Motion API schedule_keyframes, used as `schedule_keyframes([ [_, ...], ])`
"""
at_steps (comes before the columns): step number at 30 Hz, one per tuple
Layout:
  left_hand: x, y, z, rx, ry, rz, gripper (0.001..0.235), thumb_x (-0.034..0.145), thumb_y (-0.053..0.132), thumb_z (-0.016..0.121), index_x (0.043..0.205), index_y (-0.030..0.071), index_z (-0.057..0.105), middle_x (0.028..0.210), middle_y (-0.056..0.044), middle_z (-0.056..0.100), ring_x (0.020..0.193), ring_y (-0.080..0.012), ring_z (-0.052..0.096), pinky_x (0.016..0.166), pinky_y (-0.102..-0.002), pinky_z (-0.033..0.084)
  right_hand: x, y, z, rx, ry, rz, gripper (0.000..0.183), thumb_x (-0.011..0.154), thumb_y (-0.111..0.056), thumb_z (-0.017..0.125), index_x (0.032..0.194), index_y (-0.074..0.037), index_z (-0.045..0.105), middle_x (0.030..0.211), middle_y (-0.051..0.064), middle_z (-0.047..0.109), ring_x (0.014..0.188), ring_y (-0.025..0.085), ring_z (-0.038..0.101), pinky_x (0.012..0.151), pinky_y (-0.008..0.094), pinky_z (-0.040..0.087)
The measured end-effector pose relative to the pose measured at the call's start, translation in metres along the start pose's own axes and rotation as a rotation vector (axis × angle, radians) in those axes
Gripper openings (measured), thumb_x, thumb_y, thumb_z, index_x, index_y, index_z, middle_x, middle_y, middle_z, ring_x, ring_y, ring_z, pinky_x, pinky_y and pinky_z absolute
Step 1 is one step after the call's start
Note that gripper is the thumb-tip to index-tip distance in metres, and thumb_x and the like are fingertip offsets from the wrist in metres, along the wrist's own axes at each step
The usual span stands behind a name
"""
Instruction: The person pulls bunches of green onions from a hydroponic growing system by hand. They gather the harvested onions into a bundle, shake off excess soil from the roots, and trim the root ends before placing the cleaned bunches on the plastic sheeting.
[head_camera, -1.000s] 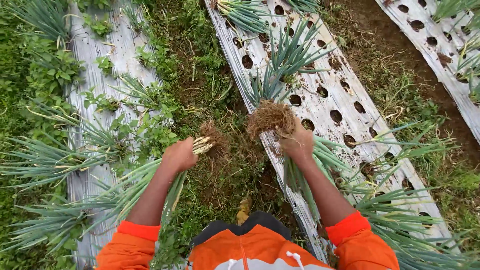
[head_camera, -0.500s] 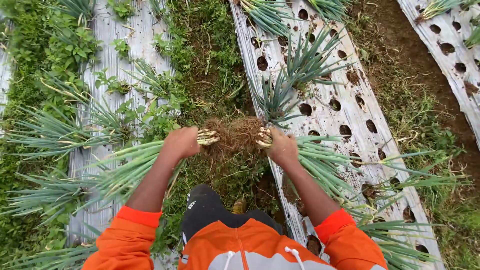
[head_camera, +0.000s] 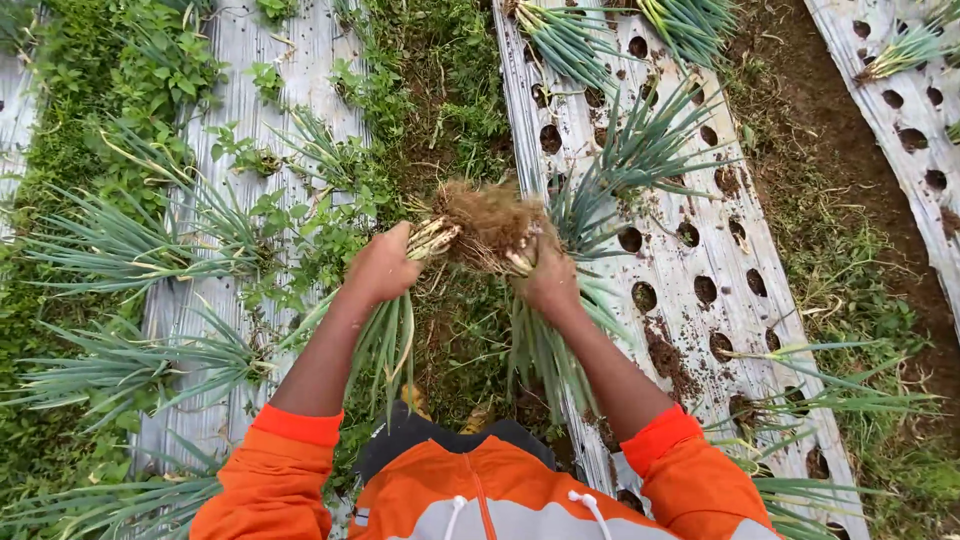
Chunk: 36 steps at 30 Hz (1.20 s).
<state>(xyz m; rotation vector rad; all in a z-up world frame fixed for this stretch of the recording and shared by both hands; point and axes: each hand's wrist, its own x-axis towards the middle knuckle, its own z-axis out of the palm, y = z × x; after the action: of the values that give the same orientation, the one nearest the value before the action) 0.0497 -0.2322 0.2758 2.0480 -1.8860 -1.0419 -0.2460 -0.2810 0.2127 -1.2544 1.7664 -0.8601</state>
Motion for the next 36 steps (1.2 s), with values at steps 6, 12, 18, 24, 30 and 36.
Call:
schedule_keyframes([
  [6, -0.021, -0.036, -0.027, -0.051, -0.035, -0.116, 0.036, 0.098, 0.003, 0.060, 0.130, -0.013, 0.057, 0.092, -0.020, 0.065, 0.056, -0.0176, 0.052, 0.048, -0.025, 0.037, 0.010, 0.021, -0.005, -0.745, -0.208, -0.385, 0.048, 0.074, -0.040, 0.074, 0.113, -0.023, 0.053, 0.104, 0.012, 0.071, 0.100, 0.037, 0.072, 0.099, 0.048, 0.041],
  [12, -0.042, -0.007, -0.047, -0.297, 0.017, -0.188, 0.059, 0.100, 0.011, 0.063, 0.148, -0.016, 0.041, 0.144, -0.036, 0.051, 0.123, -0.0385, 0.062, 0.088, -0.042, 0.055, 0.045, -0.041, -0.021, 0.086, 0.326, -0.205, 0.073, 0.070, -0.011, 0.078, 0.137, -0.012, 0.050, 0.115, 0.028, 0.068, 0.112, 0.047, 0.066, 0.102, 0.054, 0.046],
  [18, 0.015, -0.047, -0.011, -0.581, 0.071, 0.075, 0.028, 0.099, 0.008, 0.065, 0.118, -0.013, 0.061, 0.084, -0.020, 0.062, 0.054, -0.0182, 0.049, 0.045, -0.025, 0.042, -0.012, -0.061, 0.055, -0.225, -0.087, -0.096, 0.063, 0.074, -0.014, 0.072, 0.130, -0.028, 0.049, 0.110, 0.023, 0.071, 0.107, 0.051, 0.067, 0.092, 0.060, 0.053],
  [24, 0.004, -0.089, -0.013, -0.484, 0.019, -0.103, 0.046, 0.084, 0.018, 0.073, 0.118, -0.013, 0.066, 0.106, -0.035, 0.069, 0.104, -0.0485, 0.065, 0.090, -0.052, 0.050, 0.019, 0.023, 0.044, -0.813, -0.055, -0.464, 0.054, 0.076, -0.036, 0.076, 0.121, -0.020, 0.051, 0.101, 0.012, 0.073, 0.102, 0.031, 0.072, 0.100, 0.047, 0.044],
  [30, 0.016, -0.112, 0.018, -0.834, 0.062, -0.398, 0.080, 0.087, 0.045, 0.075, 0.151, 0.002, 0.052, 0.150, -0.030, 0.049, 0.142, -0.0489, 0.042, 0.116, -0.058, 0.034, 0.014, 0.014, 0.029, -0.550, -0.053, -0.531, 0.063, 0.073, -0.037, 0.080, 0.127, -0.018, 0.055, 0.098, 0.013, 0.070, 0.103, 0.034, 0.069, 0.104, 0.045, 0.042],
  [36, 0.077, -0.155, 0.056, -1.238, 0.079, -0.515, 0.081, 0.097, 0.040, 0.075, 0.151, -0.009, 0.040, 0.124, -0.031, 0.061, 0.105, -0.0385, 0.069, 0.096, -0.057, 0.056, -0.008, -0.030, 0.006, -0.469, 0.006, -0.603, 0.072, 0.066, -0.029, 0.087, 0.130, -0.015, 0.056, 0.099, 0.017, 0.073, 0.098, 0.038, 0.072, 0.103, 0.044, 0.044],
])
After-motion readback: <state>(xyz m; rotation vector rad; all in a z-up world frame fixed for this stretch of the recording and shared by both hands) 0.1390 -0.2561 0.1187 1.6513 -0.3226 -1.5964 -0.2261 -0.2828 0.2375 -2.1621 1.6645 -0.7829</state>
